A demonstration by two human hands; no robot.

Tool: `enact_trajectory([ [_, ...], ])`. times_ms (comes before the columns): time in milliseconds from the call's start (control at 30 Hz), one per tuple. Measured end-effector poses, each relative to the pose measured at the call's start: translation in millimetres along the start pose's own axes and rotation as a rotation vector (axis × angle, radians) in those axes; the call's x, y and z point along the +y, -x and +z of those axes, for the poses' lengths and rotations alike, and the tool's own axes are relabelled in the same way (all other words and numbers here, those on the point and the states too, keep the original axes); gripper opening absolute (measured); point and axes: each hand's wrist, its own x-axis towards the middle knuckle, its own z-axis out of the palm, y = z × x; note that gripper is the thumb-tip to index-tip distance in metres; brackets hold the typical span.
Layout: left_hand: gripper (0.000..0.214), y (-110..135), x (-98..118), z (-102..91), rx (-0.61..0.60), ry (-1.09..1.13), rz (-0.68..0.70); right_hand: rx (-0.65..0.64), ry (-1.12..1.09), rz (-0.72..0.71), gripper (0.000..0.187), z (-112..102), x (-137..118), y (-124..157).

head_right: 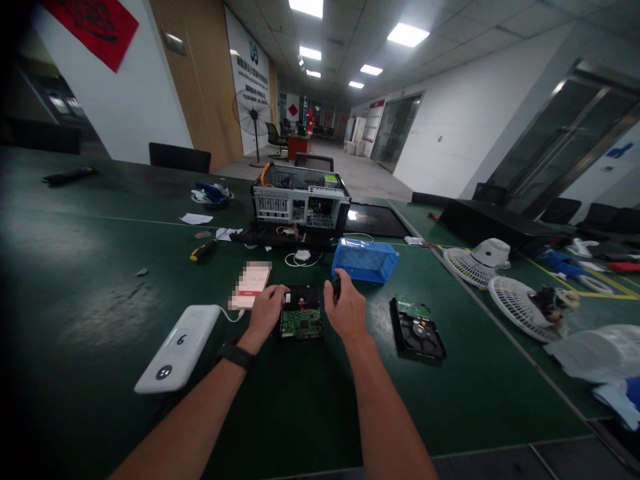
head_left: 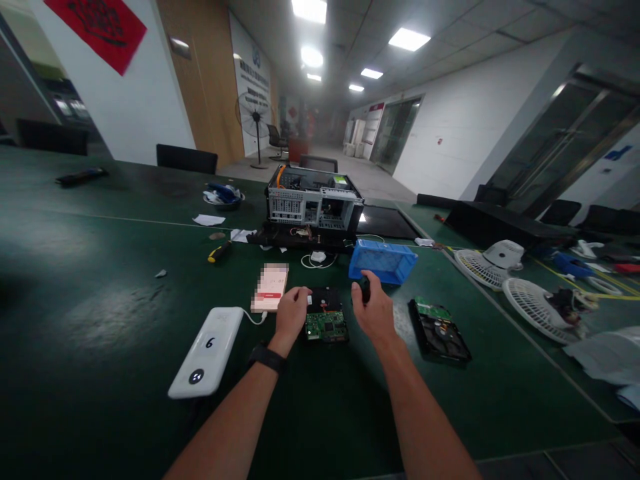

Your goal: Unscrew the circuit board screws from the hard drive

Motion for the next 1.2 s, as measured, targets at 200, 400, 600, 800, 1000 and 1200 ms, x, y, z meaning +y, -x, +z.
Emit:
enact_trajectory([
  [200, 0.034, 0.4, 1.4, -0.1, -0.004, 0.011, 0.0, -0.036, 0.001, -0.012, 0.041, 0.6, -2.5, 0.2],
  [400, 0.034, 0.9, 3.3, -0.5, 0.006, 0.003, 0.001, -0.041, 0.009, 0.027, 0.039, -0.5, -1.2, -1.1],
  [600, 0.033, 0.4, 4.5, 0.6, 0.01, -0.001, 0.041, -0.115, 0.045, -0.01, 0.031, -0.6, 0.2, 2.1],
  [800, 0.035, 5.6, 12.1, -4.3, 0.027, -0.026, 0.058, -0.157, -0.094, -0.016, 0.029, -2.9, -1.7, 2.4],
  [1000, 0.035, 24.6, 33.1, -3.3, -0.01, -0.052, 0.209, -0.089, -0.07, 0.054, 0.029, -1.6, -2.9, 0.0],
  [1200, 0.034, 19.7, 29.4, -2.0, -0.004, -0.042, 0.156, -0.062, -0.028, 0.077, 0.033, -2.3, -3.1, -1.4],
])
